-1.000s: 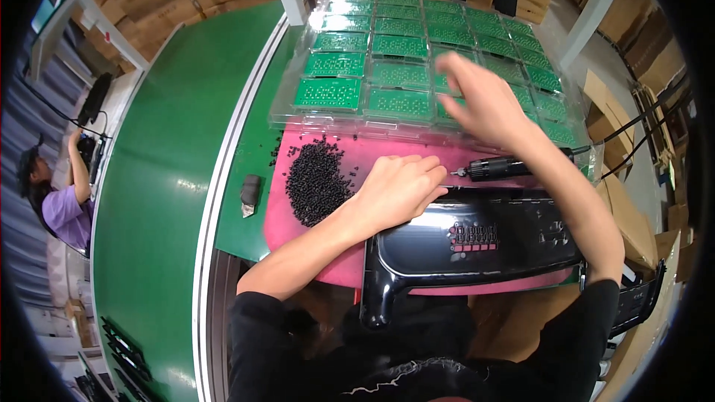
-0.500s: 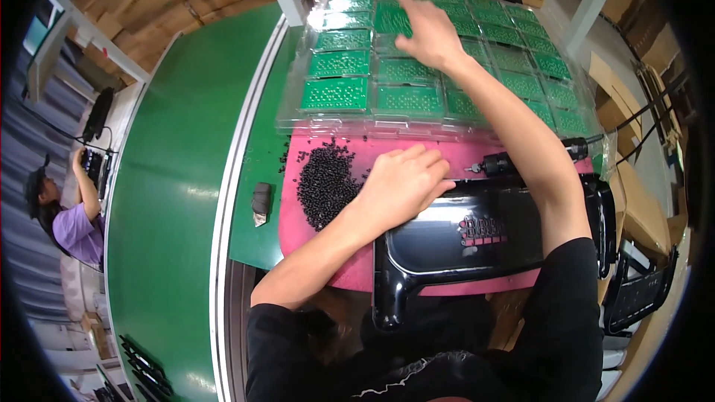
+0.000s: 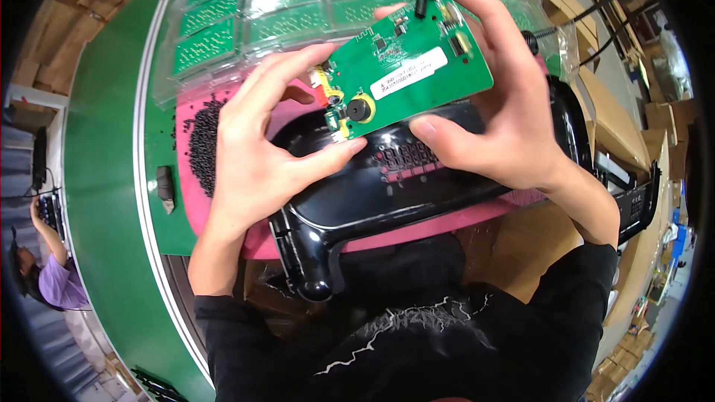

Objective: Assembling circuit boards into black plastic device housings at a workbench.

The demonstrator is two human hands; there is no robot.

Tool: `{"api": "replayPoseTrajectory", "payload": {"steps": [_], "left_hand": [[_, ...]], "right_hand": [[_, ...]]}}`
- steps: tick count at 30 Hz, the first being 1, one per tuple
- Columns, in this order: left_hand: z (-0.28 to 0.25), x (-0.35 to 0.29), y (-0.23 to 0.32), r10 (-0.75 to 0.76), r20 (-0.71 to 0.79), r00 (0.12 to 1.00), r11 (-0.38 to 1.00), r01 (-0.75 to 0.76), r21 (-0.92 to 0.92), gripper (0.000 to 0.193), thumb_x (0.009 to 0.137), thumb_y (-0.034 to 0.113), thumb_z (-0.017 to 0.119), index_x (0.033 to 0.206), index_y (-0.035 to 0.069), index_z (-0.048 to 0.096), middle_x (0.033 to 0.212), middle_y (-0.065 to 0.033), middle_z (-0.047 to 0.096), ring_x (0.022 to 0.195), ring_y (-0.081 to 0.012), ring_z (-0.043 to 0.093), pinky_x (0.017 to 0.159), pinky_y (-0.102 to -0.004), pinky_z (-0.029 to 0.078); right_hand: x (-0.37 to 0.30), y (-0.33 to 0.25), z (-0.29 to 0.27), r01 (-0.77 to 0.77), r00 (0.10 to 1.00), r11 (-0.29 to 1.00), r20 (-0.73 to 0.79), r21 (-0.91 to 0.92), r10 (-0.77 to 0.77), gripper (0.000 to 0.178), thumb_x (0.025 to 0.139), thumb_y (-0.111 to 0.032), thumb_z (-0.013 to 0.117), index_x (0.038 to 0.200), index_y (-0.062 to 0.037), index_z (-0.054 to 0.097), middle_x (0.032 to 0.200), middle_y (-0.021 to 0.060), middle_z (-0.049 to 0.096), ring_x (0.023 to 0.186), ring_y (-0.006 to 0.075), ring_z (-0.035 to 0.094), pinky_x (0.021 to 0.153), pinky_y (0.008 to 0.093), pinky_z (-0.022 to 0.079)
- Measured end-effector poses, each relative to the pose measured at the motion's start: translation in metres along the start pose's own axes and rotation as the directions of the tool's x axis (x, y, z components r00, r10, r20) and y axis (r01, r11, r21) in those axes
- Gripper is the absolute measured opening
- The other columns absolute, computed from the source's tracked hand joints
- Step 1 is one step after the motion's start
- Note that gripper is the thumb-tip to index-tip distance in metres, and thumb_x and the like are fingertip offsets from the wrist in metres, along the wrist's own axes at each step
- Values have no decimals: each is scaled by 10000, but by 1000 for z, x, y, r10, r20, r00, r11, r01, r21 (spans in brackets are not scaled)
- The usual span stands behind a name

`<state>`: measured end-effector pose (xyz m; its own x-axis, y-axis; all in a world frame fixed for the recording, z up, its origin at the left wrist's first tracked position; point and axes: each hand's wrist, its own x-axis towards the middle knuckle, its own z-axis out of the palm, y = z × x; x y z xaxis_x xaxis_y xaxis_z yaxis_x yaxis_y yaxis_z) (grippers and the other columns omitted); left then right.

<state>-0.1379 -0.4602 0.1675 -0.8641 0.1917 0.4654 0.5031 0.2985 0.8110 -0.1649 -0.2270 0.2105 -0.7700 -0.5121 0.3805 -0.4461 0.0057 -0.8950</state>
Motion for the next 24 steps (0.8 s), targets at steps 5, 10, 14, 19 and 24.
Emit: {"api": "replayPoseTrajectory", "payload": {"steps": [5, 10, 14, 19, 24], "left_hand": [[-1, 0, 10, 156, 391, 907, 964, -226, 139, 713, 589, 122, 889, 1248, 40, 630, 1136, -126, 650, 1010, -284, 639, 851, -387, 536], [18, -15, 12, 96, 614, 784, 993, -122, 1, 680, 603, 219, 895, 1200, 11, 644, 1094, -132, 652, 996, -319, 640, 859, -395, 523], [22, -18, 9, 53, 641, 766, 996, -82, 15, 654, 612, 197, 875, 1195, 7, 648, 1087, -127, 651, 979, -306, 648, 855, -387, 531], [20, -16, 3, -59, 553, 831, 993, -11, 121, 634, 600, 154, 870, 1177, 0, 657, 1076, -132, 651, 953, -288, 659, 851, -365, 534], [25, -15, 1, -203, 511, 835, 970, 99, 224, 647, 629, 158, 861, 1217, 33, 624, 1077, -100, 621, 811, -235, 607, 719, -353, 523]], "right_hand": [[-54, -16, -31, -370, 929, 873, -107, -316, 355, 263, 805, -69, 805, 996, 5, 641, 710, -32, 614, 620, 12, 530, 550, 180, 405], [-95, -17, -29, -493, 851, 812, 21, -313, 525, 100, 812, -37, 699, 851, 28, 634, 559, 21, 562, 488, 58, 528, 488, 226, 431], [-107, -7, -35, -514, 834, 813, 63, -272, 548, 77, 818, -17, 651, 881, 27, 641, 553, 13, 559, 469, 67, 513, 481, 237, 421], [-93, 1, -42, -365, 897, 884, 144, -293, 418, 551, 701, -146, 865, 1164, -9, 599, 837, 52, 606, 759, 148, 606, 680, 270, 470], [-87, 36, -53, -75, 974, 878, 154, -472, 166, 634, 616, -115, 879, 1184, -35, 610, 1170, 137, 613, 1052, 311, 591, 927, 376, 479]]}}
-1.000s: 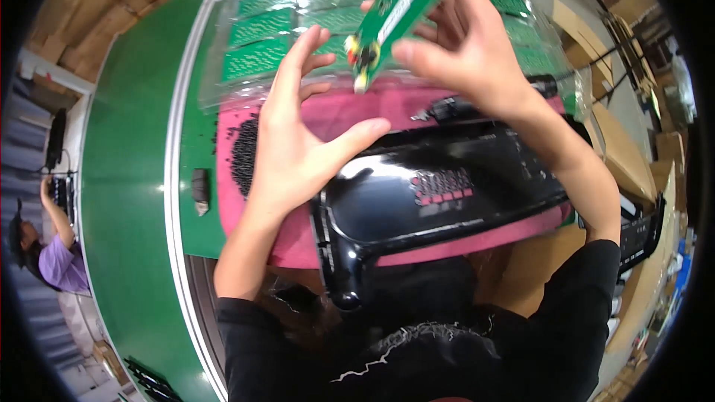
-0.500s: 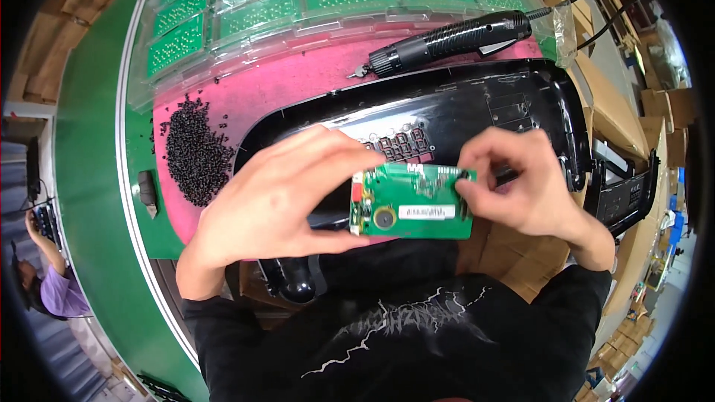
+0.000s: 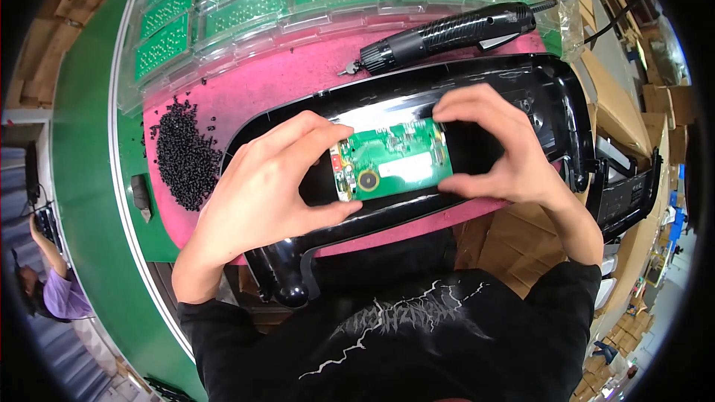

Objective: Assembling circuit boards into black plastic device housings at a workbench.

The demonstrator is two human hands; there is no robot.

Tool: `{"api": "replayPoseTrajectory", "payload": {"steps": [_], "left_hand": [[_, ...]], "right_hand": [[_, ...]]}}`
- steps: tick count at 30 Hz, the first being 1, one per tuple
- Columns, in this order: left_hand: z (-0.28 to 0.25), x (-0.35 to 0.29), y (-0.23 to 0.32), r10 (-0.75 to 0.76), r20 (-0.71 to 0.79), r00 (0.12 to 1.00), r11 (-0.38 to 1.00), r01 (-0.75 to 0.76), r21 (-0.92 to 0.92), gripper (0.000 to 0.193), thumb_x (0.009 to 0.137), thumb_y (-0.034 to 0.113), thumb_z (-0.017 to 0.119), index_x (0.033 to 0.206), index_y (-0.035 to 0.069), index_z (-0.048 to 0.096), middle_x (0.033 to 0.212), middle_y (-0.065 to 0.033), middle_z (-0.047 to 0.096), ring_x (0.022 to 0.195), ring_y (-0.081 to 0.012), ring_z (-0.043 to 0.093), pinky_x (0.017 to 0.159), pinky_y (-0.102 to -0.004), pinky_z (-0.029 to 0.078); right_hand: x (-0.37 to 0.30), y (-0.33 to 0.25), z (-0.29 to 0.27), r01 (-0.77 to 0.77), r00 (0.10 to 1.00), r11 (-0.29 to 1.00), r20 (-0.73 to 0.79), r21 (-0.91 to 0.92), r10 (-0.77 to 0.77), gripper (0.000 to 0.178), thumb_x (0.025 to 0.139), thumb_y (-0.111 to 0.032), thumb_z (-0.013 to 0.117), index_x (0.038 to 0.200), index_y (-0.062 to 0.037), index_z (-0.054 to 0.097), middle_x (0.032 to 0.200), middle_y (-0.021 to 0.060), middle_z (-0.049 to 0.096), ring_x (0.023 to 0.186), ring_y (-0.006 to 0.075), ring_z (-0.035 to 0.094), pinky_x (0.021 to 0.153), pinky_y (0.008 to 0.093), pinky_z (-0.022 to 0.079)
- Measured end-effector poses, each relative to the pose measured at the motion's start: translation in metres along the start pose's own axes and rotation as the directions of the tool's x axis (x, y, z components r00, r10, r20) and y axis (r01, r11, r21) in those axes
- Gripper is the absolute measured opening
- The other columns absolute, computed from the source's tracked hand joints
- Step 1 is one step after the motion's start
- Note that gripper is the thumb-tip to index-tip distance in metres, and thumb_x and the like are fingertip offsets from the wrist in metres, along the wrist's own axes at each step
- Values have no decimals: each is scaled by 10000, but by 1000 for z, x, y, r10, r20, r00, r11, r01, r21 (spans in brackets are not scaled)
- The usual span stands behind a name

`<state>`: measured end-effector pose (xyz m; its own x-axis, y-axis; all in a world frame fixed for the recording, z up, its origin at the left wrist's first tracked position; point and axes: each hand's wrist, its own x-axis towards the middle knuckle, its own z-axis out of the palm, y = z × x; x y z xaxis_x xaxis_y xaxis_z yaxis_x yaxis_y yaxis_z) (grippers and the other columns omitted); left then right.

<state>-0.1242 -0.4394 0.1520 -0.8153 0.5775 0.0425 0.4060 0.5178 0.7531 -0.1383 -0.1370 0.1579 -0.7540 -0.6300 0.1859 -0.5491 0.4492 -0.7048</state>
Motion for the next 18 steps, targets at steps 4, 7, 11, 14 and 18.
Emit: {"api": "replayPoseTrajectory", "payload": {"steps": [4, 7, 11, 14, 18], "left_hand": [[5, 5, -2, -17, -12, 1000, 997, 18, 79, 647, 639, 175, 855, 1220, 37, 607, 1115, -101, 602, 818, -245, 615, 724, -353, 526], [6, 4, 4, -62, 3, 998, 983, 61, 174, 652, 640, 200, 855, 1217, 44, 594, 1156, -101, 583, 870, -282, 630, 752, -371, 531], [9, 4, 2, -40, -9, 999, 969, 41, 245, 668, 623, 224, 864, 1209, 54, 593, 1180, -100, 568, 968, -322, 638, 784, -409, 537], [8, 4, 4, -52, -2, 999, 964, 50, 262, 680, 616, 228, 866, 1214, 57, 590, 1181, -101, 562, 992, -333, 638, 789, -419, 538], [8, 5, 4, -60, 7, 998, 964, 57, 259, 690, 614, 224, 867, 1221, 57, 583, 1179, -102, 558, 995, -339, 634, 793, -420, 536]], "right_hand": [[3, 12, 7, 10, 1000, 999, -26, -49, -11, 633, 613, -94, 863, 1190, -31, 612, 1192, 122, 602, 1073, 309, 575, 946, 393, 467], [1, 15, 12, -7, 1000, 999, -30, -46, 6, 630, 613, -92, 861, 1188, -34, 613, 1198, 120, 597, 1079, 317, 565, 941, 393, 468], [0, 17, 14, -23, 1000, 997, -14, -72, 22, 632, 617, -94, 860, 1194, -43, 608, 1207, 115, 585, 1096, 318, 549, 946, 395, 464], [0, 16, 15, -27, 1000, 995, -3, -92, 27, 635, 621, -94, 858, 1200, -48, 602, 1211, 112, 579, 1105, 315, 538, 953, 394, 459], [1, 16, 15, -40, 999, 993, 4, -111, 40, 632, 627, -95, 855, 1203, -54, 598, 1211, 109, 577, 1112, 314, 530, 959, 393, 453]]}}
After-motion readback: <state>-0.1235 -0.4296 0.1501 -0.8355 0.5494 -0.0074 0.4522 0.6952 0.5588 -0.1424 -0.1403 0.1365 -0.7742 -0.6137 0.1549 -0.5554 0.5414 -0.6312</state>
